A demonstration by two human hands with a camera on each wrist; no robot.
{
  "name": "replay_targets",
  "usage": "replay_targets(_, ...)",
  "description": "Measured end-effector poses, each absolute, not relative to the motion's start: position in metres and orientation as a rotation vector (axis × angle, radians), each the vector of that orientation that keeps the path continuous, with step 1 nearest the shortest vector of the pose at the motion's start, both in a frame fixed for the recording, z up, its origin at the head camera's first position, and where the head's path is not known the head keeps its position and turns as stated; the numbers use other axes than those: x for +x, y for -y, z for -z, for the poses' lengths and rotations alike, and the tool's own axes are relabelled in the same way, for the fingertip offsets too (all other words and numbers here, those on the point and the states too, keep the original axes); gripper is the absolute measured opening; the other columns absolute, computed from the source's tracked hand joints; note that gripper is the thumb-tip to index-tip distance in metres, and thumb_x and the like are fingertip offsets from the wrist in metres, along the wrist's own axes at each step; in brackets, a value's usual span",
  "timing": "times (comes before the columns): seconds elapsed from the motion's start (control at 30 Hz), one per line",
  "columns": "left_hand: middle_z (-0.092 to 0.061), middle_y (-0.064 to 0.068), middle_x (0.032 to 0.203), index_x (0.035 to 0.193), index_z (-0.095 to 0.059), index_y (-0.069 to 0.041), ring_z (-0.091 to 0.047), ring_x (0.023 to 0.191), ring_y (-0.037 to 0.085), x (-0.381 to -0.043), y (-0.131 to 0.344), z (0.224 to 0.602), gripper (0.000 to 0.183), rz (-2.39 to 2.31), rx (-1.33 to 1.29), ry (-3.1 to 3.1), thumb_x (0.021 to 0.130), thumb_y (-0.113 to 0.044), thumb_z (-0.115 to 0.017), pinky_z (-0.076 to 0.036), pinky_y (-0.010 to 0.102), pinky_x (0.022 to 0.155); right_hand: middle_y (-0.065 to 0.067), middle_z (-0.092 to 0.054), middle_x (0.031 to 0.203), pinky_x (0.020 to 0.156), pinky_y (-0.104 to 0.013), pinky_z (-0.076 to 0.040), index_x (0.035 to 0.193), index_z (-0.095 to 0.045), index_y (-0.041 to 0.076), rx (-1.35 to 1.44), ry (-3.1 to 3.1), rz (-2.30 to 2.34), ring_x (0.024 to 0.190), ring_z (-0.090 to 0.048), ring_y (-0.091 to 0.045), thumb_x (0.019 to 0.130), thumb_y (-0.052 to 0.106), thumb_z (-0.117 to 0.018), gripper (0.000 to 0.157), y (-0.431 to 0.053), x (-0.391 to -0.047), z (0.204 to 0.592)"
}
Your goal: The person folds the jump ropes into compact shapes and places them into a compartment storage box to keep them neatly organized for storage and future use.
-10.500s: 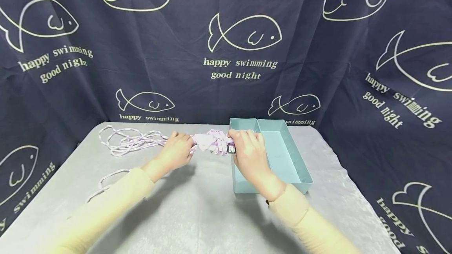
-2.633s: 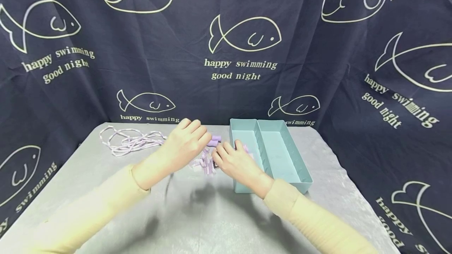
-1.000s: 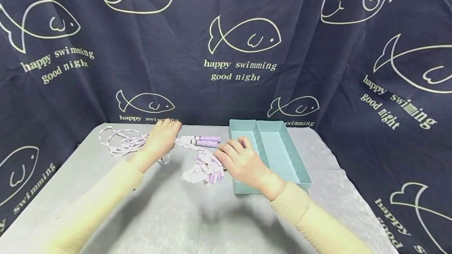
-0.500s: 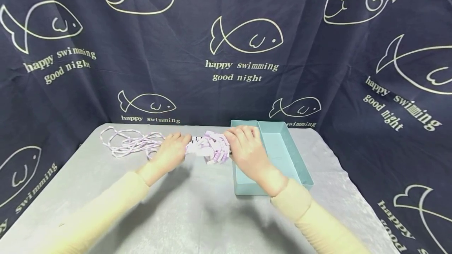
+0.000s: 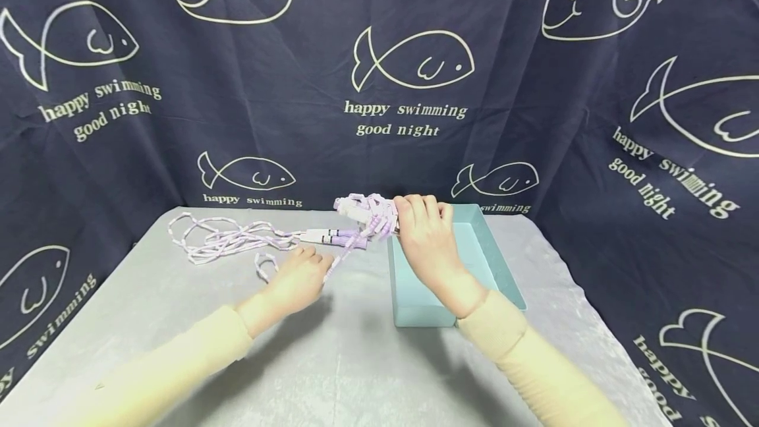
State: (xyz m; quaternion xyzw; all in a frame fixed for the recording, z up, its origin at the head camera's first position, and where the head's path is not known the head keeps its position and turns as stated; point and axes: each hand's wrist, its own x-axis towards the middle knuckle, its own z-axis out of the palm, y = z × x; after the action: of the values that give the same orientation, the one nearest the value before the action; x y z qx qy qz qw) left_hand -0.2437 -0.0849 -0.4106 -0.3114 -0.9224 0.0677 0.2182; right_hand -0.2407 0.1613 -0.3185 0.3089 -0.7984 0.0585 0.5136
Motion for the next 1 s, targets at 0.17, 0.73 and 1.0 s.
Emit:
replay_targets(0.17, -0.06, 0.0, 0.067, 0.082, -0.059, -0.013, -0.046, 0.066, 0.018, -0.229, 0.077, 0.408, 0.013, -0.169, -0.893, 2.537, 0.074, -0.018, -0.067, -0.032, 0.03, 0.063, -0.016, -0.054, 0.094, 0.067, -0.047, -0.032, 0.11, -0.051, -0.003, 0.655, 1.972, -0.081, 0.08, -0.047, -0.036, 0.068, -0.004, -0.069, 0.045, -0.162, -0.244, 0.322)
replay_targets(0.73, -0.046, -0.001, 0.054, 0.063, -0.053, -0.015, -0.039, 0.061, 0.017, -0.193, 0.058, 0.371, 0.017, -0.308, -0.815, 2.243, 0.072, -0.021, -0.066, -0.031, 0.031, 0.063, -0.015, -0.052, 0.084, 0.062, -0.047, -0.032, 0.1, -0.056, -0.001, 0.456, 1.976, 0.075, 0.075, -0.046, -0.034, 0.093, 0.008, -0.034, 0.024, -0.159, -0.258, 0.335)
replay_targets(1.0, -0.048, 0.002, 0.056, 0.064, -0.051, -0.014, -0.043, 0.065, 0.021, -0.189, 0.06, 0.347, 0.014, -0.317, -0.792, 2.218, 0.074, -0.016, -0.061, -0.031, 0.034, 0.065, -0.014, -0.049, 0.08, 0.061, -0.047, -0.032, 0.096, -0.054, 0.001, 0.523, 1.969, 0.208, 0.073, -0.045, -0.032, 0.094, 0.008, -0.03, 0.026, -0.16, -0.26, 0.347)
